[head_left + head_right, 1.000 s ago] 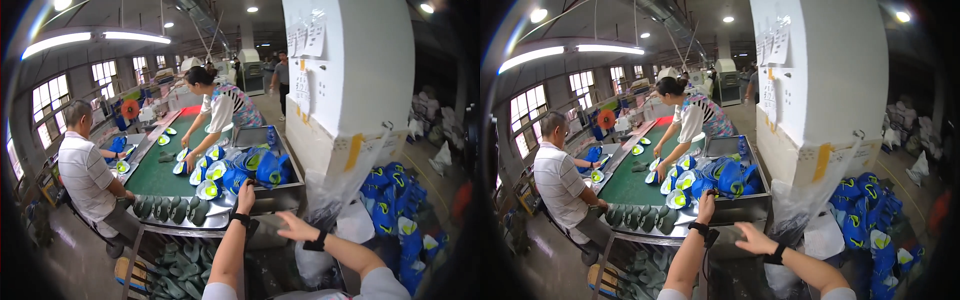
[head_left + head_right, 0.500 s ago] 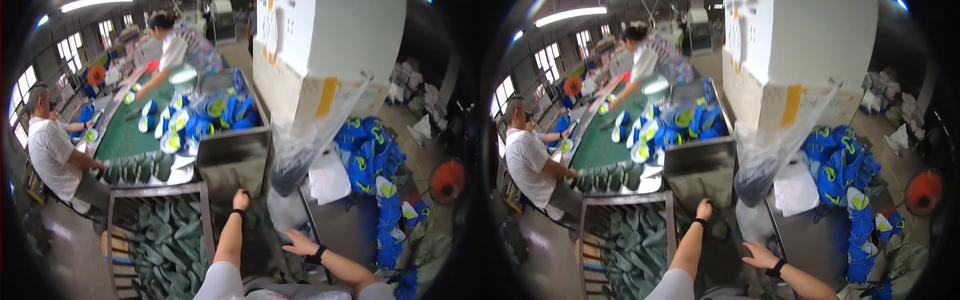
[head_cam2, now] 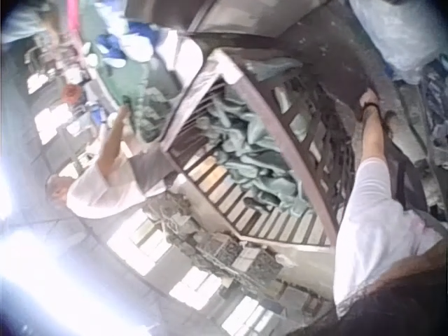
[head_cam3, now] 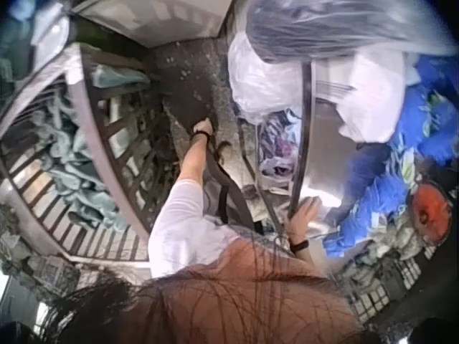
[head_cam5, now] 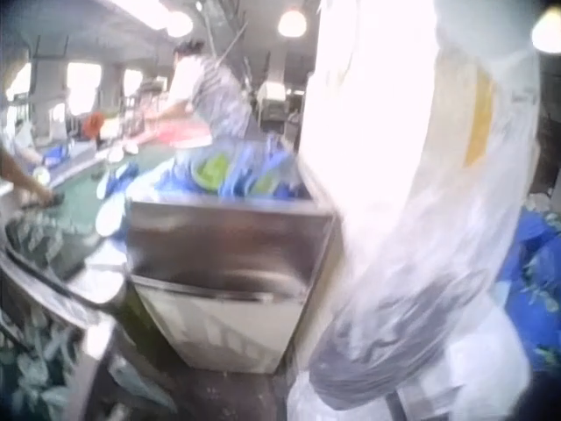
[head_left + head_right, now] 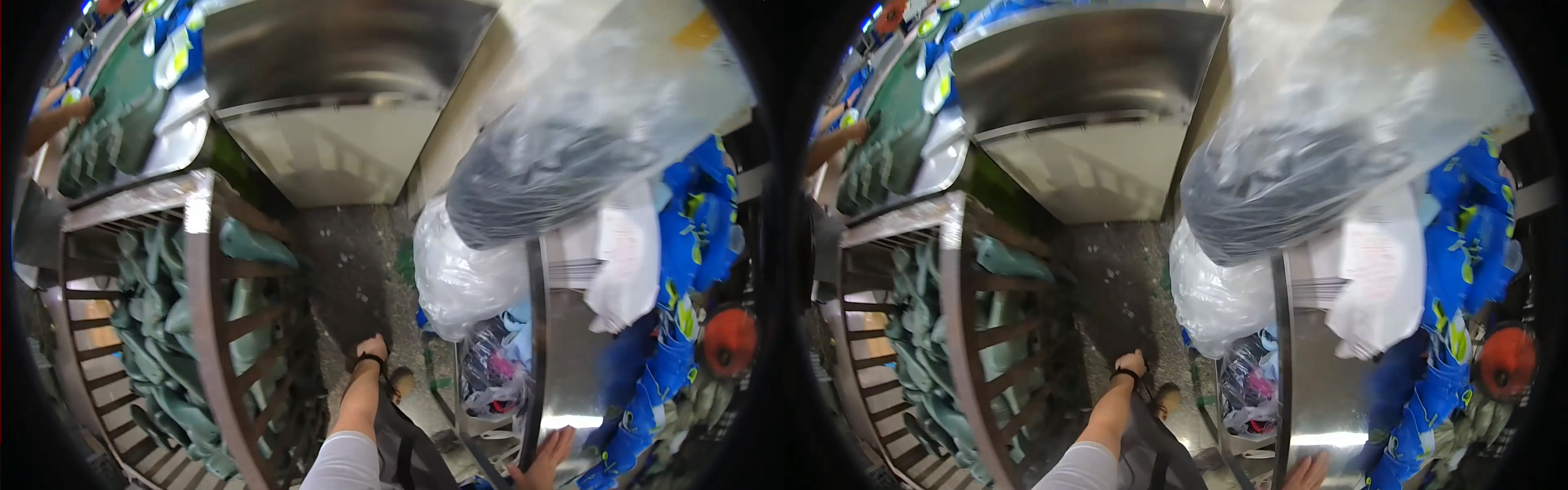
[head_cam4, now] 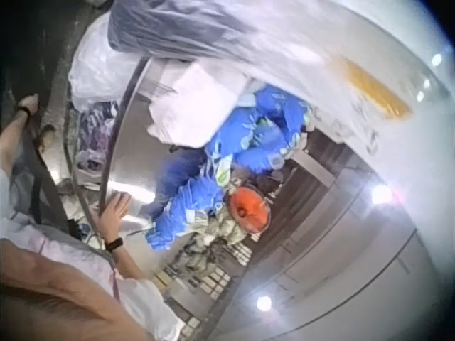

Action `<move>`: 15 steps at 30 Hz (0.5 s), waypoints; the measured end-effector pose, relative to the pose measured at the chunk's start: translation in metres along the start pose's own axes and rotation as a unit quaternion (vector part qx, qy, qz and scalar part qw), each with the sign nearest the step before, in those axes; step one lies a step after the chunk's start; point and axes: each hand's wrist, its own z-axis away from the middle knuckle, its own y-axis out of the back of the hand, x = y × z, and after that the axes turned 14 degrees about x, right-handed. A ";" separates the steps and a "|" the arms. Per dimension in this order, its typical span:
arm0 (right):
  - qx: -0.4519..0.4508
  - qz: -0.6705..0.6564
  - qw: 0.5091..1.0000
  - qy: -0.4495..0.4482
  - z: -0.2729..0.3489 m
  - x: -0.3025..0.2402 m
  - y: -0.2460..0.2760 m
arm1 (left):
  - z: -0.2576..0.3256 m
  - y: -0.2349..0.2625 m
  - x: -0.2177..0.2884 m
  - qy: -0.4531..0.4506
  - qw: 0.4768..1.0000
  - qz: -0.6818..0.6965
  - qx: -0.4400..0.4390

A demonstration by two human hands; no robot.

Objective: Assembling and organizing shoe components on a factory assembly line.

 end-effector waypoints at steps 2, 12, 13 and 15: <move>0.035 0.017 0.999 0.016 0.006 0.000 -0.007 | -0.044 -0.051 -0.010 -0.019 0.999 0.030 0.028; 0.127 -0.053 0.987 -0.084 0.124 0.134 -0.111 | -0.151 -0.229 0.114 -0.393 0.905 -0.160 -0.028; 0.132 -0.094 0.982 -0.097 0.149 0.164 -0.129 | -0.164 -0.253 0.112 -0.366 0.912 -0.182 -0.035; 0.147 -0.167 0.966 -0.132 0.196 0.217 -0.157 | -0.187 -0.275 0.096 -0.282 0.945 -0.144 0.079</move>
